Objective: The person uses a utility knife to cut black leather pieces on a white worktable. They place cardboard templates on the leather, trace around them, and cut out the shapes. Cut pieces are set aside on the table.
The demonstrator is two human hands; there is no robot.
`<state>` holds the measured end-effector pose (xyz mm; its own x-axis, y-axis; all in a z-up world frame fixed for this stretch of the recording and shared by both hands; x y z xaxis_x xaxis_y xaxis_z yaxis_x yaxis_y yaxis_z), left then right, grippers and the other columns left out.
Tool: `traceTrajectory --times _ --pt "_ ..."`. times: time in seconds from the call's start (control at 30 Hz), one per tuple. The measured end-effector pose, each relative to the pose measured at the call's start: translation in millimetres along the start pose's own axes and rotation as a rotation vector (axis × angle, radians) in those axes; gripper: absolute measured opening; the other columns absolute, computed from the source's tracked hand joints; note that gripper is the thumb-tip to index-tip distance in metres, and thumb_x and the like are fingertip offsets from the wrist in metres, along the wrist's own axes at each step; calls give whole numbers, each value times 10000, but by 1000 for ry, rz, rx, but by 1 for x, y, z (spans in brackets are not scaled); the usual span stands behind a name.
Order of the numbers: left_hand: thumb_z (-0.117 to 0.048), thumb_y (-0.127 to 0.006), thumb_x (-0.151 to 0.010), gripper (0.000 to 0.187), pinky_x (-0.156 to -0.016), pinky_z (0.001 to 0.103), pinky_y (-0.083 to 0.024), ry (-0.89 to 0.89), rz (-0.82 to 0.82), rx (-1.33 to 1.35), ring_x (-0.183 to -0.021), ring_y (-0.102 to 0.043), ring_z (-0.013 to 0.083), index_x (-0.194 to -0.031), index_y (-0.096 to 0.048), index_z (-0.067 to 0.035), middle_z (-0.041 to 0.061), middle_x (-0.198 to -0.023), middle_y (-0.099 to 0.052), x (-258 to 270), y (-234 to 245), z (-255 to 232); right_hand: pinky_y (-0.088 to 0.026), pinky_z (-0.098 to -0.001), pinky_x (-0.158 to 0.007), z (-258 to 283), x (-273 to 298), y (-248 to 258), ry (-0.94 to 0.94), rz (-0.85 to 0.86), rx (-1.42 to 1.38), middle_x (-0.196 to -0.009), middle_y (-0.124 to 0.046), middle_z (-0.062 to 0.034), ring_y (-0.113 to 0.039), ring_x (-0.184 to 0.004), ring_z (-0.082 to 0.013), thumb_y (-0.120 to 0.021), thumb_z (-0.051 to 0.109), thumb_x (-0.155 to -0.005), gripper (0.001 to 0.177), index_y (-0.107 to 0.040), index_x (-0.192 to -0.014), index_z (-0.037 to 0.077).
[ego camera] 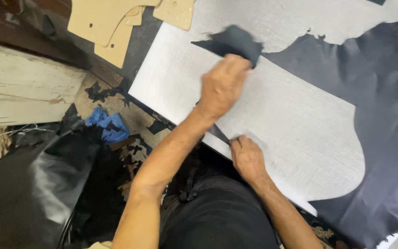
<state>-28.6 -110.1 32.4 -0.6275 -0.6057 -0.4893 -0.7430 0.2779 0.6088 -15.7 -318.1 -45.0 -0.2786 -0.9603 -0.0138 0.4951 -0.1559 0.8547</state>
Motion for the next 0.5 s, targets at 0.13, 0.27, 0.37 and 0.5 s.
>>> traceTrajectory --times 0.13,0.27,0.37,0.5 --pt "-304 -634 -944 459 -1127 500 -390 -377 626 152 -1367 -511 315 -1392 -611 -208 94 -1512 -531 21 -100 -65 -562 -435 -795 -15 33 17 -84 308 -163 -1045 -729 -128 -710 -901 -338 -660 115 -896 168 -743 -1031 56" --pt "-378 -609 -943 409 -1188 635 -217 -470 1042 215 -1443 -391 364 -1330 -654 -253 41 -1515 -519 102 -112 -76 -562 -416 -821 -35 70 43 -201 280 -250 -1001 -761 -113 -731 -916 -320 -702 179 -883 179 -765 -1000 59" --pt "-295 -574 -1025 313 -1233 489 -354 -297 979 426 -1429 -522 263 -1278 -711 -169 42 -1425 -648 139 -62 -48 -577 -374 -809 -45 100 62 -489 209 -312 -1016 -765 -80 -750 -897 -261 -687 176 -883 193 -757 -1029 70" --pt "-188 -673 -983 216 -998 435 -526 188 539 29 -1086 -700 260 -1162 -743 -91 117 -1136 -763 126 9 14 -568 -366 -832 -63 109 104 -508 -122 -211 -1038 -745 -105 -722 -939 -269 -688 137 -908 176 -739 -1056 56"
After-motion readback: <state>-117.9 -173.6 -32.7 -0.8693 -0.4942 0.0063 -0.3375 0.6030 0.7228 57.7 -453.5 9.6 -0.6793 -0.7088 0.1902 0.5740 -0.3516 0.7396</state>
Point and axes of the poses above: each hand's wrist, its own x-axis away from the middle knuckle, its own y-axis out of the back of the hand, z = x × y, the point moved 2 cm from there along -x, towards the middle knuckle
